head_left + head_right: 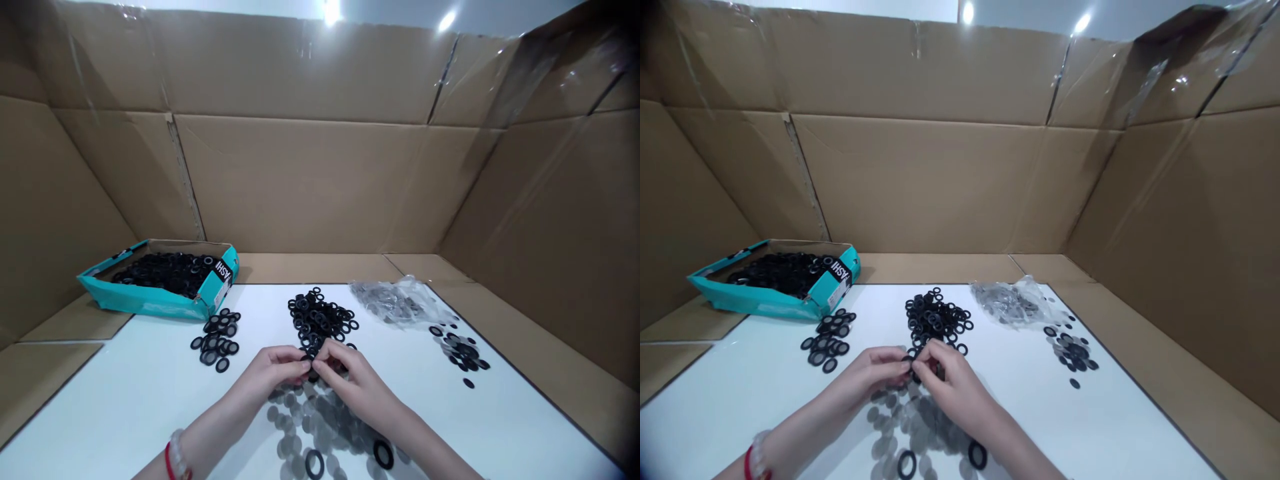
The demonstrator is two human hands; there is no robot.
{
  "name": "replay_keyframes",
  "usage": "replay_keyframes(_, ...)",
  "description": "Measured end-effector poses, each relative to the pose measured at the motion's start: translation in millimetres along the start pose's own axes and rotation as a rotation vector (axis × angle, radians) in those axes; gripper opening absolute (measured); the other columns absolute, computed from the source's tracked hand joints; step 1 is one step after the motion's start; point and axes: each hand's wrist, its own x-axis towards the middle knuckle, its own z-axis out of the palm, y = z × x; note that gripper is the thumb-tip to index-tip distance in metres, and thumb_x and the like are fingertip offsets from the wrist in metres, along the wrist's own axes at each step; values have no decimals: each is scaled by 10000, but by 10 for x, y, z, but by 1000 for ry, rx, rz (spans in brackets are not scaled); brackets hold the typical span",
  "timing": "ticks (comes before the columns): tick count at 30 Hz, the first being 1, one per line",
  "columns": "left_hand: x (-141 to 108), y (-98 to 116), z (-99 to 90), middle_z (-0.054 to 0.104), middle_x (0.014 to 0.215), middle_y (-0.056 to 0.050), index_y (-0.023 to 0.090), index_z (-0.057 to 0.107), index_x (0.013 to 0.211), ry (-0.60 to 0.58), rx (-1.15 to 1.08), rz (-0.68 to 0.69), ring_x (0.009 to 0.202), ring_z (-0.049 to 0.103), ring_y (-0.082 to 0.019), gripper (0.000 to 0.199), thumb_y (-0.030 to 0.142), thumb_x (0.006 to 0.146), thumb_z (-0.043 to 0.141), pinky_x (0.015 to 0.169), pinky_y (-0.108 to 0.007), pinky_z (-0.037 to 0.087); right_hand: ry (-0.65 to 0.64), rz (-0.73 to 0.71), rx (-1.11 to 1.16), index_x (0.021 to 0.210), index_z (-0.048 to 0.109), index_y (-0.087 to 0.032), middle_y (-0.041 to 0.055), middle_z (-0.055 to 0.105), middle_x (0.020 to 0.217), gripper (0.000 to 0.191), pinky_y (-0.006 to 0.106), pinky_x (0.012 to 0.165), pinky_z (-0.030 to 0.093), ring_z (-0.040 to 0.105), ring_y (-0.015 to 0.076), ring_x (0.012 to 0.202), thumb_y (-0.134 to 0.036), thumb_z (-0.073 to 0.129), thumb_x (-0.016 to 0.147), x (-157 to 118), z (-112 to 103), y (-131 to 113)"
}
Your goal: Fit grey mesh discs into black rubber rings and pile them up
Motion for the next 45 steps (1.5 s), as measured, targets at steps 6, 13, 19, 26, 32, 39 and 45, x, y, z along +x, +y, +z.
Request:
replay_keyframes(6, 10, -29, -4, 645, 666, -29, 134, 721, 722, -20, -29, -16, 657, 571, -130, 231, 345, 647, 779, 685, -245, 418, -16, -7, 38, 734, 495, -198, -19, 501, 736, 203, 252, 628, 354, 475, 142, 694, -237, 486, 933, -6, -10, -36)
replay_keyframes(13, 23, -43, 16, 585, 550, 4, 129, 659, 609, 60, 84, 34, 548, 524, -111, 240, 340, 621, 771, 558, -221, 359, -6, -87, -121, 727, 446, -199, -16, 488, 770, 205, 262, 660, 343, 472, 144, 725, -186, 462, 932, -47, 27, -47)
replay_keyframes(19, 19, -40, -33, 611, 578, -7, 123, 676, 708, -54, -2, 20, 591, 561, -117, 233, 351, 707, 729, 615, -227, 397, -16, -5, 81, 825, 525, -194, -17, 527, 749, 163, 242, 625, 368, 493, 139, 694, -307, 496, 939, -13, 6, 15)
replay_keyframes(26, 13, -45, 62, 566, 586, 17, 131, 656, 746, 105, 96, 105, 589, 520, -107, 229, 353, 712, 698, 568, -204, 377, 51, 44, 189, 867, 552, -180, 10, 602, 797, 123, 254, 685, 426, 567, 155, 745, -290, 522, 913, -3, 63, 50)
replay_keyframes(32, -4, -59, 106, 502, 713, 10, 133, 640, 702, 183, 326, 264, 598, 504, -108, 197, 329, 723, 657, 516, -205, 379, 54, 10, 132, 823, 566, -180, -6, 581, 757, 118, 231, 640, 413, 547, 137, 698, -247, 521, 909, -8, 51, -3)
replay_keyframes(39, -39, -26, 135, 506, 656, 22, 138, 617, 686, 130, 281, 214, 542, 532, -106, 255, 387, 725, 651, 502, -208, 373, 65, 21, 130, 777, 574, -171, -4, 579, 712, 172, 238, 621, 402, 538, 137, 669, -274, 530, 907, 5, 39, 13)
replay_keyframes(45, -2, -36, 90, 493, 412, 40, 141, 611, 647, 62, 226, 32, 406, 420, -90, 314, 451, 690, 642, 460, -212, 298, -104, -32, 106, 1072, 606, -208, 24, 565, 901, 201, 261, 694, 435, 548, 148, 772, -207, 538, 883, -3, -45, -24)
